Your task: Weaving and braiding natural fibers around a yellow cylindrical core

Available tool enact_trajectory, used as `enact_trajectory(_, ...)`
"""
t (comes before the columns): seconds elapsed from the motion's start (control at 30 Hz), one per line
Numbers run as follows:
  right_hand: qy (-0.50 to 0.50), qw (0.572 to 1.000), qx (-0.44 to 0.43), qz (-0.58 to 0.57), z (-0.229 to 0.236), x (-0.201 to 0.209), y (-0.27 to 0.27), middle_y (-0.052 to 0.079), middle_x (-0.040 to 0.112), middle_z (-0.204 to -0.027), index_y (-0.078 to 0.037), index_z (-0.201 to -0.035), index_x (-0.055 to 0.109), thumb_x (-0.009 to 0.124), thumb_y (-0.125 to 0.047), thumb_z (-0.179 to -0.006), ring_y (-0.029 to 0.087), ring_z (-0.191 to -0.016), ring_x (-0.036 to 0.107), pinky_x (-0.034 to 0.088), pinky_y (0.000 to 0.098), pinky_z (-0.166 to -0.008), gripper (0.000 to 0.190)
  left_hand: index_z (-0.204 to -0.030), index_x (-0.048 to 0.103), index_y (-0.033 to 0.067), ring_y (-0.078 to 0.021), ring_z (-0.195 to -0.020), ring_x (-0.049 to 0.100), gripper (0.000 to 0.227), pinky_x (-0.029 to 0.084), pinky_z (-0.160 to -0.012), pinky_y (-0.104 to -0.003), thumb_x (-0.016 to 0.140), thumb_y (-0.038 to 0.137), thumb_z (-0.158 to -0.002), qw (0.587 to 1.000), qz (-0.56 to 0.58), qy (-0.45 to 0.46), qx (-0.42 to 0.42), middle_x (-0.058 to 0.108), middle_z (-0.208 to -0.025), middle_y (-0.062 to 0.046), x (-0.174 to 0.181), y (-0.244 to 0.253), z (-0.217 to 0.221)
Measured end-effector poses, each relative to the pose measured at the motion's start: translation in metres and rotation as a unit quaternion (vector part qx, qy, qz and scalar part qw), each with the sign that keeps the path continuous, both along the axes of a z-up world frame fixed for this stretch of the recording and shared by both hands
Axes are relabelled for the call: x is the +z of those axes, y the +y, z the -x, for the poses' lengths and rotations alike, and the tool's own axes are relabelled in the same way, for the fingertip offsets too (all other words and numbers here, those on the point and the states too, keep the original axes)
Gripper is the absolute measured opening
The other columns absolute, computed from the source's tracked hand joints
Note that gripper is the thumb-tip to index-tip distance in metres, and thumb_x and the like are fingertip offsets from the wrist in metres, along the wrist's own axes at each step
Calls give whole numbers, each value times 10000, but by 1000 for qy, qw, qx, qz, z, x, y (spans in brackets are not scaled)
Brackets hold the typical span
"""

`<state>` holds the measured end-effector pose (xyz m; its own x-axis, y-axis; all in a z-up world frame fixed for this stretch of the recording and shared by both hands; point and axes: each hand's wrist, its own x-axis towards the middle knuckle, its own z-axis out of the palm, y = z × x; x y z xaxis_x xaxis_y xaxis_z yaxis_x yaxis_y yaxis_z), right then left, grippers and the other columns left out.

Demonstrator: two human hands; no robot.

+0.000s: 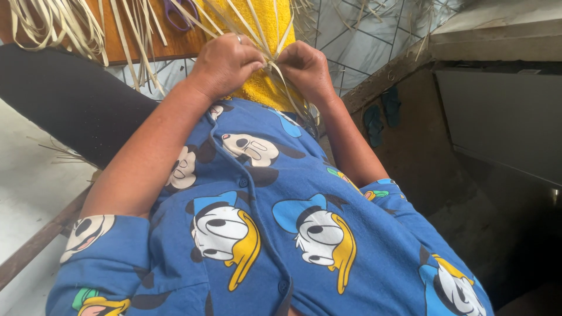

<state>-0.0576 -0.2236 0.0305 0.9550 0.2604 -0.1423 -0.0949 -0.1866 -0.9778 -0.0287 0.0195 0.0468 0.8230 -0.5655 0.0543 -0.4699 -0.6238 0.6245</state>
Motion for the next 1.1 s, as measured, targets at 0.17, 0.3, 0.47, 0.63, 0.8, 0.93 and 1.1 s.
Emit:
enact_trajectory(0.17, -77, 995, -3, 56, 5, 8, 6, 21, 697, -869, -23, -952, 697, 765, 133, -877, 87, -749, 616, 552, 233, -710, 186, -967, 845, 69, -197, -698, 682, 115, 605, -703, -346, 740, 52, -925, 988, 80, 124, 41, 741, -912, -97, -20, -21, 3)
enact_trajectory(0.3, -93, 992, -6, 80, 8, 13, 7, 24, 709, -869, -7, -944, 712, 761, 137, -866, 91, -759, 629, 562, 235, -718, 171, -924, 837, 45, -132, -632, 683, 107, 584, -605, -286, 769, 39, -841, 962, 155, 204, 98, 759, -826, -72, -27, -26, 8)
enact_trajectory(0.47, 2, 1000, -3, -7, 10, 9, -2, 39, 709, -973, -24, -1080, 684, 731, 129, -938, 73, -819, 640, 564, 201, -766, 214, -887, 826, 58, -92, -633, 657, 80, 577, -629, -266, 807, 95, -818, 948, 162, 255, 100, 778, -784, -38, -40, -26, 7)
enact_trajectory(0.63, -20, 1000, 3, 11, 11, 12, 1, 27, 698, -952, -18, -1029, 689, 720, 142, -901, 85, -815, 613, 533, 217, -766, 208, -953, 777, 59, -65, -687, 668, 81, 575, -640, -211, 811, 70, -880, 887, 279, 349, 120, 752, -803, -20, -40, -25, 8)
enact_trajectory(0.8, 43, 996, -22, -79, 8, 3, -2, 48, 700, -1021, -16, -1175, 618, 716, 126, -925, 63, -812, 629, 525, 181, -722, 304, -925, 782, 48, -56, -686, 677, 53, 591, -650, -187, 803, 33, -878, 853, 305, 405, 126, 755, -795, -25, -44, -21, 6)
enact_trajectory(0.93, 124, 979, -40, -158, 3, 7, -2, 84, 692, -977, -4, -1267, 612, 740, -61, -982, 96, -810, 616, 491, 198, -714, 318, -904, 811, 83, -46, -668, 655, 67, 588, -649, -207, 847, 90, -848, 899, 220, 359, 119, 766, -786, -7, -40, -21, 5)
enact_trajectory(1.1, 121, 968, -77, -207, 1, -1, 0, 37, 692, -890, -30, -1040, 664, 786, -73, -966, 74, -714, 583, 491, 206, -665, 149, -952, 819, 82, -50, -721, 677, 94, 604, -710, -211, 825, 67, -859, 897, 232, 358, 115, 778, -834, -1, -47, -21, 6)
